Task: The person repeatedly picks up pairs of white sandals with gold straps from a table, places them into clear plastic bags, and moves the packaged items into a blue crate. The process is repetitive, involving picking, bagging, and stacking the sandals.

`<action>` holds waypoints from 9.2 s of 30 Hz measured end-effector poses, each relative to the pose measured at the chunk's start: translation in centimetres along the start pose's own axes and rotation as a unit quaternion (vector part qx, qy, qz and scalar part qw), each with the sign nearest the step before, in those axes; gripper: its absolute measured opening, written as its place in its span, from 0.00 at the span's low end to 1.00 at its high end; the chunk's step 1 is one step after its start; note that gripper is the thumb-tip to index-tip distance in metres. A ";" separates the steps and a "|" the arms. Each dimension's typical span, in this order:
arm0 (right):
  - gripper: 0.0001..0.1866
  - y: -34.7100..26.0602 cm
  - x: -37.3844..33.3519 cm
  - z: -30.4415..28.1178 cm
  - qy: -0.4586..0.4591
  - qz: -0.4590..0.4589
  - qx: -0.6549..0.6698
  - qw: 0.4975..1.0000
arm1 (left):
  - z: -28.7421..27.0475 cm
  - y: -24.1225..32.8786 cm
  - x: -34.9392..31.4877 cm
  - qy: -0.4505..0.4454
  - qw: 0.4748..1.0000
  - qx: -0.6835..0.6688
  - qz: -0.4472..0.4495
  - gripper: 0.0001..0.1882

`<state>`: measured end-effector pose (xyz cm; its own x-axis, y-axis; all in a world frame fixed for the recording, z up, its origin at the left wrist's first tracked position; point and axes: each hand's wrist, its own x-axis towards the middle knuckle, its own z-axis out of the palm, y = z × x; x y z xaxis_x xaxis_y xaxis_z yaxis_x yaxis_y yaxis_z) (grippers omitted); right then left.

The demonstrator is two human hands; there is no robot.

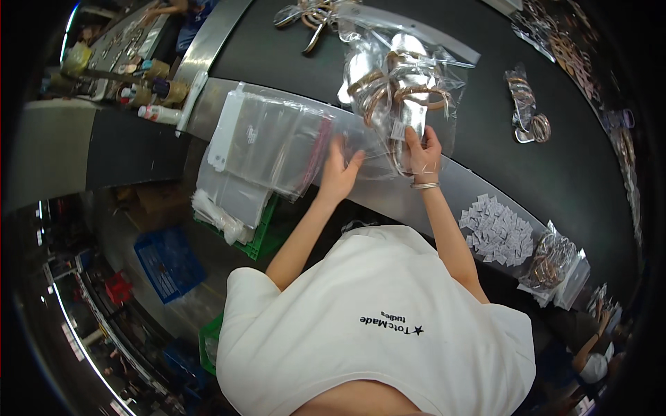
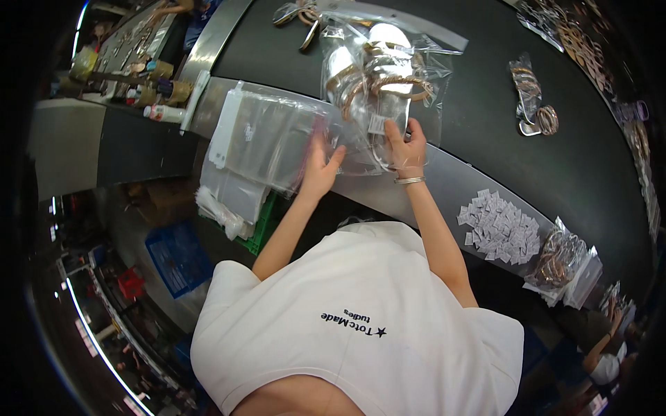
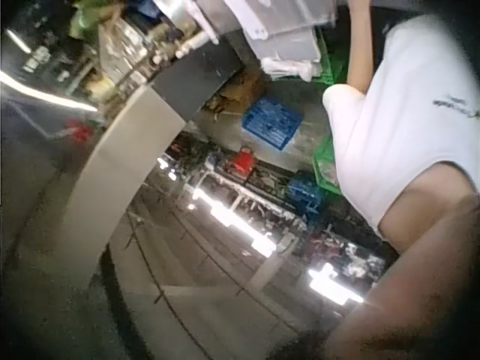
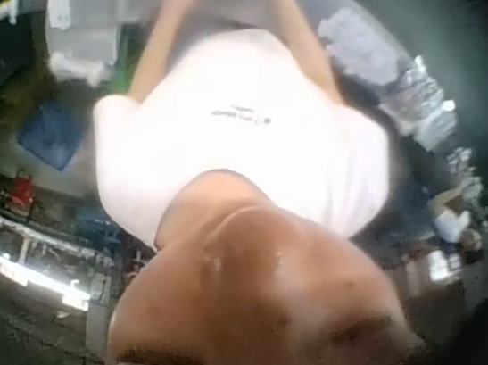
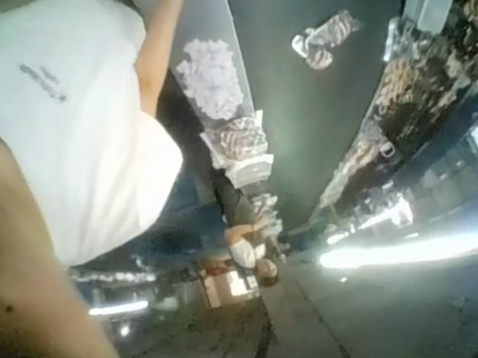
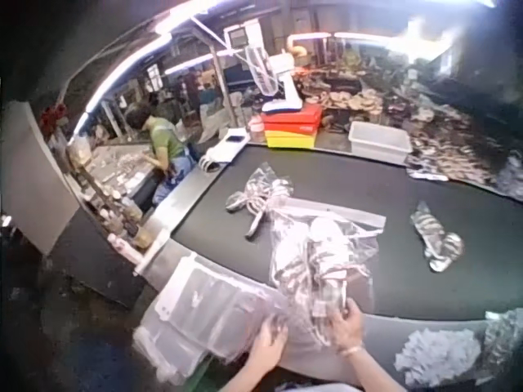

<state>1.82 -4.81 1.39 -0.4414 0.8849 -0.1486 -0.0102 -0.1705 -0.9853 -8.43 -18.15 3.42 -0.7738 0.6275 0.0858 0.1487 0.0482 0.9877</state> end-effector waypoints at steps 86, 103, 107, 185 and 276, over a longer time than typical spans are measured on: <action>0.33 9.6 -12.4 -19.0 0.125 0.190 0.508 0.831 | 13.9 -2.8 -4.7 -0.446 0.874 -0.005 -0.195 0.22; 0.20 1.3 -22.8 -53.3 0.510 -0.212 0.380 0.742 | 23.9 -5.6 0.5 -0.439 0.865 0.216 0.111 0.20; 0.17 8.4 -25.1 -66.4 0.647 -0.113 0.274 0.702 | 21.3 -14.5 7.1 -0.293 0.797 0.517 0.109 0.32; 0.21 9.5 -2.8 -3.6 -0.108 0.151 -0.102 0.977 | 6.0 -12.1 0.1 0.132 0.984 -0.080 -0.084 0.30; 0.05 8.9 -6.9 -8.9 -0.211 -0.108 -0.453 0.859 | 7.5 -8.0 -6.7 -0.278 0.861 -0.076 -0.420 0.13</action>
<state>12.80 -8.62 -7.10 -0.8054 0.5845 -0.0983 0.4850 0.5547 -0.6761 0.21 -16.91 -6.09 -0.1486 0.6982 -0.7003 -0.4331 0.5907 0.6809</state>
